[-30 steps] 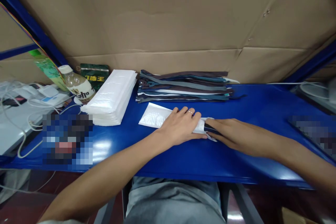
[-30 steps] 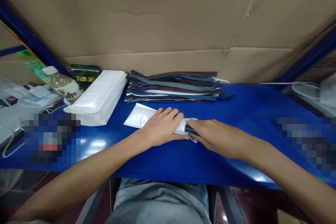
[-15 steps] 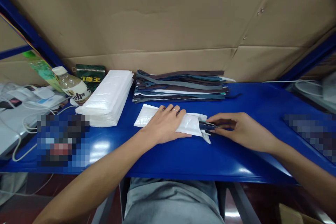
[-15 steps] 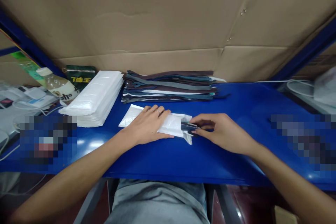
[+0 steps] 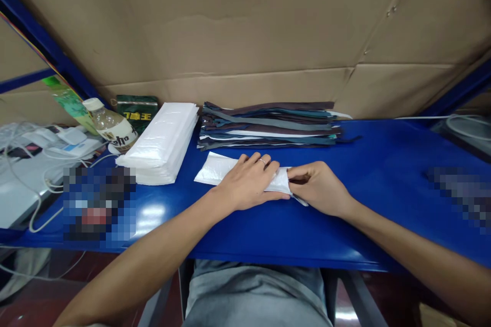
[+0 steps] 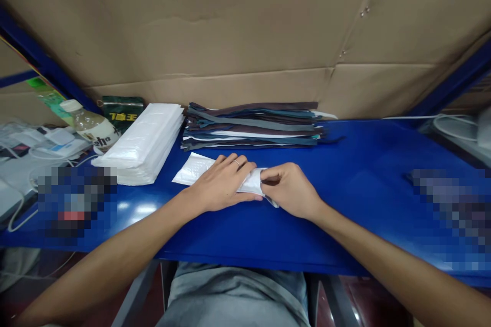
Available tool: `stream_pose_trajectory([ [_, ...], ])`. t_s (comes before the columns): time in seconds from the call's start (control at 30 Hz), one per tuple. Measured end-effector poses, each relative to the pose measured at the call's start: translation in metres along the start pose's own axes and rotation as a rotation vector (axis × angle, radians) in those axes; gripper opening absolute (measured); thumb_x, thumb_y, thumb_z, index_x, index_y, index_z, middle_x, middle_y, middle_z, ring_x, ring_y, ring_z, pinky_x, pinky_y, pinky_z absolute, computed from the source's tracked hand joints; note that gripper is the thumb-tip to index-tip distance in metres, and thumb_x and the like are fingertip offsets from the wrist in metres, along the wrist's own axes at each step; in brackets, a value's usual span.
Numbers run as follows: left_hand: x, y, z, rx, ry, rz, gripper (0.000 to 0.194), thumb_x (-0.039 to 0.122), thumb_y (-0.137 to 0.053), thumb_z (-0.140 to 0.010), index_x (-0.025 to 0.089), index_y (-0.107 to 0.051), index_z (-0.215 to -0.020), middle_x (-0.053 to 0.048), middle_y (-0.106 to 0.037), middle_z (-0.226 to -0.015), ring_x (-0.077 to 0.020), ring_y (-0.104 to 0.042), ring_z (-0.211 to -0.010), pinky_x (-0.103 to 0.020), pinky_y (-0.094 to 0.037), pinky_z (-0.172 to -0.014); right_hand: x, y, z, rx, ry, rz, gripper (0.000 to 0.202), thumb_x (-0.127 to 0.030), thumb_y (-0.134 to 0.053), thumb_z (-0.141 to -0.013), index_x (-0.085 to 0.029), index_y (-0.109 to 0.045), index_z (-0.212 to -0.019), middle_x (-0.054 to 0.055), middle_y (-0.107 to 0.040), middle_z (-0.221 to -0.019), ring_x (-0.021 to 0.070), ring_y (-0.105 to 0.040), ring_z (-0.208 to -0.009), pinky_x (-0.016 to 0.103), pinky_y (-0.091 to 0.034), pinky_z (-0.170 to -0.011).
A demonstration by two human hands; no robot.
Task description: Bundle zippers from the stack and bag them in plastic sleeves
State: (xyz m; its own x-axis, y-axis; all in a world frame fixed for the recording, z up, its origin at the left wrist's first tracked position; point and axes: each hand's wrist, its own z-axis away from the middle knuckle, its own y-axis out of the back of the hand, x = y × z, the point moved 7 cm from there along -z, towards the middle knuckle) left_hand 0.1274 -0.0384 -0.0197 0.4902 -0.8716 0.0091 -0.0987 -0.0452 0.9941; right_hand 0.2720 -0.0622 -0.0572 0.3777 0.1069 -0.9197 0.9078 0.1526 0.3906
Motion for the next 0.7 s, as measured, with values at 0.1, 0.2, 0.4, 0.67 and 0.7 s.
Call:
stream_pose_trajectory([
  [0.1, 0.002, 0.001, 0.0, 0.02, -0.004, 0.015, 0.066, 0.072, -0.048, -0.101, 0.017, -0.056, -0.136, -0.013, -0.063, -0.129, -0.0333, -0.057, -0.119, -0.045, -0.045, -0.095, -0.007, -0.006, -0.002, -0.063, 0.024, -0.028, 0.022, -0.04, -0.075, -0.083, -0.019, -0.081, -0.08, 0.004, -0.071, -0.07, 0.0259, -0.067, -0.075, 0.033, -0.054, -0.064],
  [0.2, 0.004, 0.0, 0.0, 0.016, -0.017, 0.032, 0.066, 0.073, -0.048, -0.101, 0.017, -0.057, -0.135, -0.014, -0.063, -0.13, -0.0332, -0.057, -0.12, -0.045, -0.046, -0.097, -0.015, -0.01, 0.0, -0.14, 0.087, -0.03, 0.021, -0.038, -0.072, -0.085, -0.019, -0.081, -0.085, 0.005, -0.075, -0.084, 0.0262, -0.067, -0.087, 0.035, -0.055, -0.075],
  [0.4, 0.007, -0.004, -0.007, -0.024, -0.002, 0.113, 0.07, 0.077, -0.044, -0.1, 0.016, -0.058, -0.132, -0.015, -0.064, -0.13, -0.0341, -0.058, -0.122, -0.048, -0.047, -0.101, -0.019, -0.017, -0.003, -0.221, 0.106, 0.057, 0.027, -0.029, -0.061, -0.092, -0.018, -0.069, -0.068, 0.0, -0.063, -0.065, 0.0147, -0.052, -0.063, 0.027, -0.043, -0.06],
  [0.67, -0.008, 0.019, 0.023, 0.054, 0.258, 0.007, 0.077, 0.071, -0.027, -0.106, 0.019, -0.045, -0.16, -0.021, -0.053, -0.155, -0.0422, -0.043, -0.147, -0.07, -0.029, -0.12, -0.021, 0.023, 0.01, -0.156, 0.136, 0.122, 0.029, -0.047, -0.071, -0.093, -0.023, -0.083, -0.104, 0.006, -0.08, -0.111, 0.0264, -0.073, -0.103, 0.037, -0.057, -0.091],
  [0.7, -0.01, 0.018, 0.031, 0.051, 0.332, -0.017, 0.077, 0.07, -0.026, -0.107, 0.021, -0.042, -0.163, -0.022, -0.05, -0.158, -0.0454, -0.039, -0.15, -0.076, -0.023, -0.119, -0.016, 0.034, 0.012, -0.083, 0.12, 0.158, 0.032, -0.049, -0.07, -0.094, -0.023, -0.082, -0.108, 0.007, -0.08, -0.114, 0.0263, -0.074, -0.103, 0.037, -0.058, -0.092],
])
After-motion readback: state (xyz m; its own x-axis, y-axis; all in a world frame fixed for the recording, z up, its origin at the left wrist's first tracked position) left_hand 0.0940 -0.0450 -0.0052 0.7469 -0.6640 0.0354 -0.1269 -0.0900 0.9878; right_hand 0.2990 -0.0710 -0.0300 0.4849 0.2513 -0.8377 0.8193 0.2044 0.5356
